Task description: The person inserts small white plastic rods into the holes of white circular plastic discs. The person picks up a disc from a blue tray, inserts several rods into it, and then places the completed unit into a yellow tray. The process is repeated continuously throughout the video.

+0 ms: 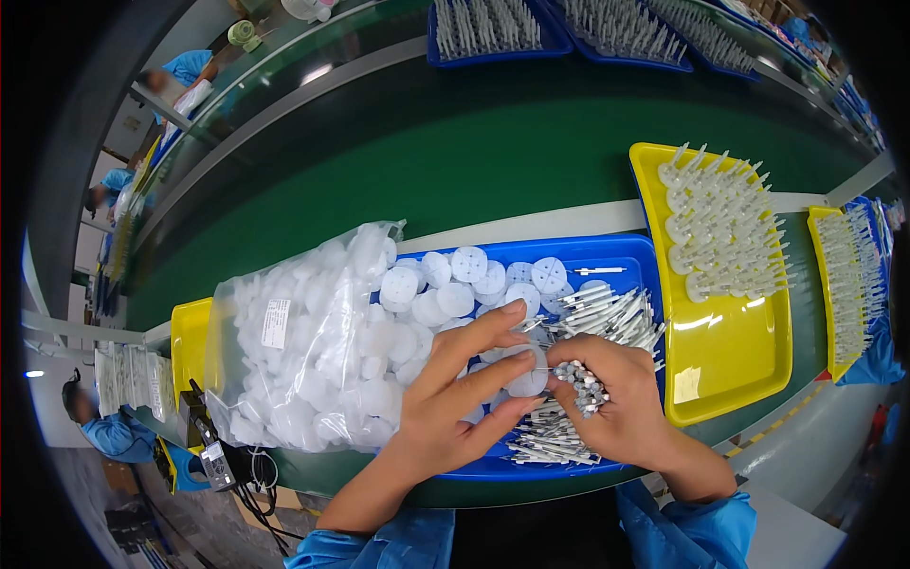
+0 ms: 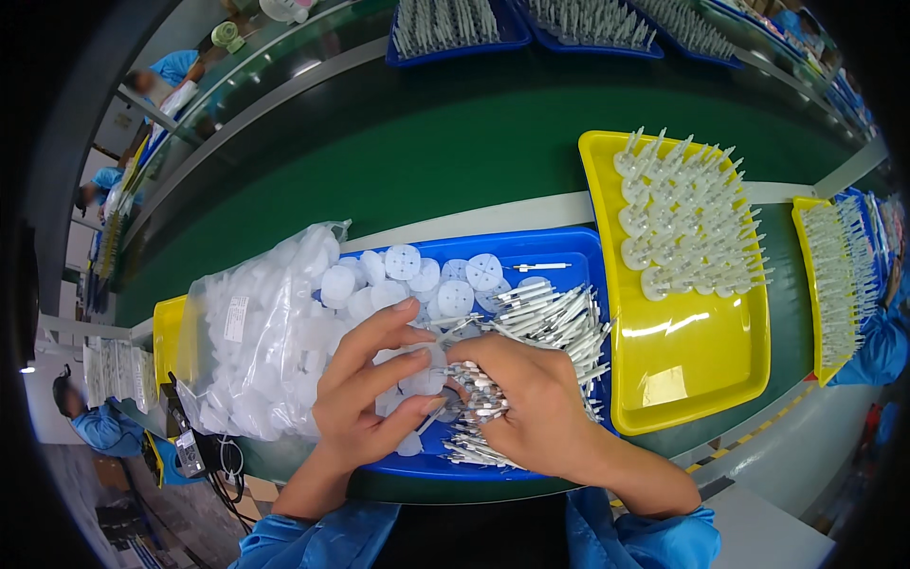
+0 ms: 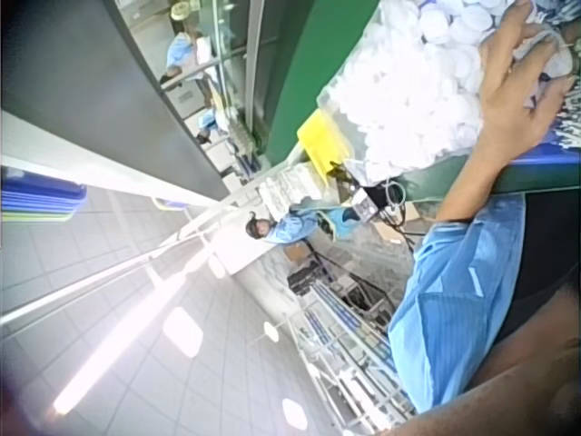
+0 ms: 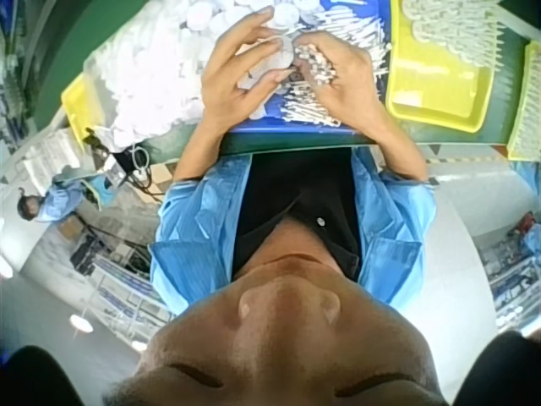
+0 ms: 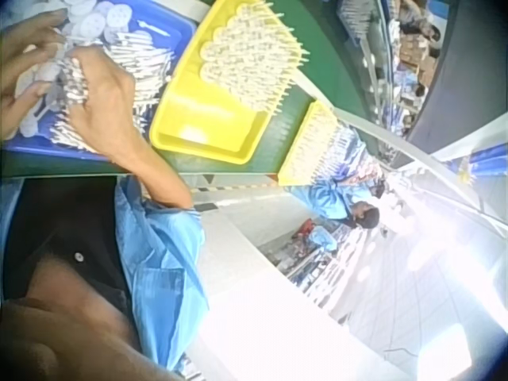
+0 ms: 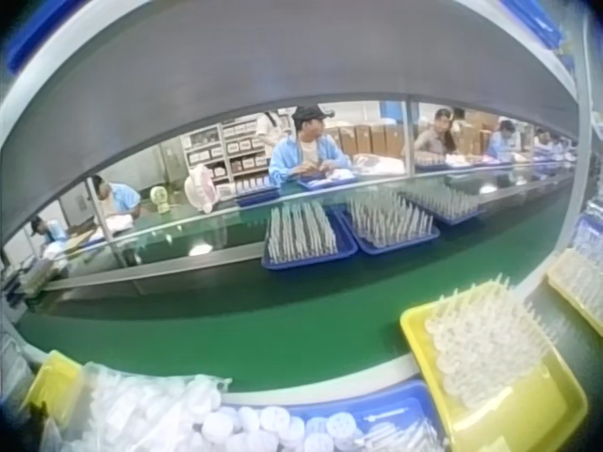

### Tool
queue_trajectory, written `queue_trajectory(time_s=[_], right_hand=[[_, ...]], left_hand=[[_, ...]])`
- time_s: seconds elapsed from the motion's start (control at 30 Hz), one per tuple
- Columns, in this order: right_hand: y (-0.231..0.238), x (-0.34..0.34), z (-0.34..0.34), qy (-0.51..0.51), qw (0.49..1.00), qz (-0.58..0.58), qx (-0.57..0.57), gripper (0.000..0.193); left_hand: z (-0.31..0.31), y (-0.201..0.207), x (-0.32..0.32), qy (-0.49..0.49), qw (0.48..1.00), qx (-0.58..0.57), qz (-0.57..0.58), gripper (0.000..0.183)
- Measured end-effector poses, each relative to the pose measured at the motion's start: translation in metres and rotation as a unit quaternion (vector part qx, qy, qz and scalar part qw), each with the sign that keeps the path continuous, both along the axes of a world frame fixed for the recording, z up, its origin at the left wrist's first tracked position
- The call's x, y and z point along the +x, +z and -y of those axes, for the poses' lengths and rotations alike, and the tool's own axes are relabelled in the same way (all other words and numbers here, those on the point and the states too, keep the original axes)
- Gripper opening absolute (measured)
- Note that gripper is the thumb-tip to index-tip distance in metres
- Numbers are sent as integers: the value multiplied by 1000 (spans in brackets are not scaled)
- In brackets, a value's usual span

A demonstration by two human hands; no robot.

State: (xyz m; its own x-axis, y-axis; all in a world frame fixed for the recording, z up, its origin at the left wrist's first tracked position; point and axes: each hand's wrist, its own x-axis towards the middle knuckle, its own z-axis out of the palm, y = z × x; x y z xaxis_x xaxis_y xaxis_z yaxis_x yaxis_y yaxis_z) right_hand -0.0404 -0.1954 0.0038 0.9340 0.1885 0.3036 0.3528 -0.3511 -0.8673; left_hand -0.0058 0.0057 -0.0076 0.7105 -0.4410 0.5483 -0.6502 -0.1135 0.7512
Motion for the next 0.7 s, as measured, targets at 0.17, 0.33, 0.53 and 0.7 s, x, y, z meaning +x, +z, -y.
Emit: queue_trajectory(time_s=[0.17,0.33,0.53,0.7], right_hand=[[9,-3,2,7,994,-112,15,22],[16,2,9,15,991,-129,28,18],[13,7,11,35,989,-135,54,15],[16,13,19,58,970,-219,90,18]], left_hand=[[-6,4,3,-35,983,-62,-167,36],[-19,-6,7,-30,959,-84,-268,35],[-19,-2,8,-125,875,-180,-432,39],[-19,-2,7,-116,857,-186,-467,30]])
